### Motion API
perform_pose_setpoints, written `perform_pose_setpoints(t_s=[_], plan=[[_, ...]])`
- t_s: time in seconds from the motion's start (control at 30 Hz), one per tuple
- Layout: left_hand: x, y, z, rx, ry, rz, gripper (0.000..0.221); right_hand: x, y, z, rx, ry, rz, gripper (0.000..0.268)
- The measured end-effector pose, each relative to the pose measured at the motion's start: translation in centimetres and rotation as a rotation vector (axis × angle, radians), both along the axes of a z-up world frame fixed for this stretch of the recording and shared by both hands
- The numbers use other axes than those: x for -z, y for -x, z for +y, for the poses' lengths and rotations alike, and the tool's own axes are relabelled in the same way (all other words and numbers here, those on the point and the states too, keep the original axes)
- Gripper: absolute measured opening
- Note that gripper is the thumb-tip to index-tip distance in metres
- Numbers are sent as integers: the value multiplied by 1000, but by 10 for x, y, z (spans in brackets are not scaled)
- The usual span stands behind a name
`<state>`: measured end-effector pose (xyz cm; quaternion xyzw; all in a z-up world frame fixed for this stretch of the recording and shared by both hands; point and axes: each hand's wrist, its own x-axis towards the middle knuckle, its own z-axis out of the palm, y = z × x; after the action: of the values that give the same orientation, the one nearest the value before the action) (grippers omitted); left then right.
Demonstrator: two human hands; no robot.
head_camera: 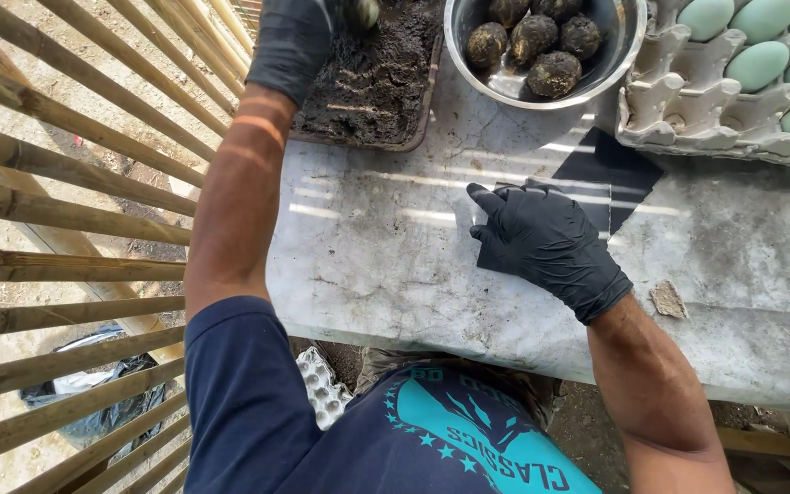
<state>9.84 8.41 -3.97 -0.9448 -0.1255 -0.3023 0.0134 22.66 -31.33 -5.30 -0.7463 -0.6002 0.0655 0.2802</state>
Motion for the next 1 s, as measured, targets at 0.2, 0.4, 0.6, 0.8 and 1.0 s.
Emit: perform_pose_setpoints(t_s=[0.2, 0.4, 0.6, 0.8, 1.0], plan=[[-13, -1, -3, -10, 97, 33, 17, -51, -6, 12, -176, 269, -323, 56], [-38, 5, -14, -25, 195, 77, 12, -47, -6, 10, -184, 238, -340, 55], [-75, 21, -43, -15, 248, 3, 8, -50, -3, 10, -238, 230, -312, 56], [-27, -14, -17, -90, 420, 264, 12, -48, -4, 10, -213, 231, -289, 57], [-20, 6, 2, -206, 395, 195, 20, -51, -3, 11, -213, 201, -267, 54]])
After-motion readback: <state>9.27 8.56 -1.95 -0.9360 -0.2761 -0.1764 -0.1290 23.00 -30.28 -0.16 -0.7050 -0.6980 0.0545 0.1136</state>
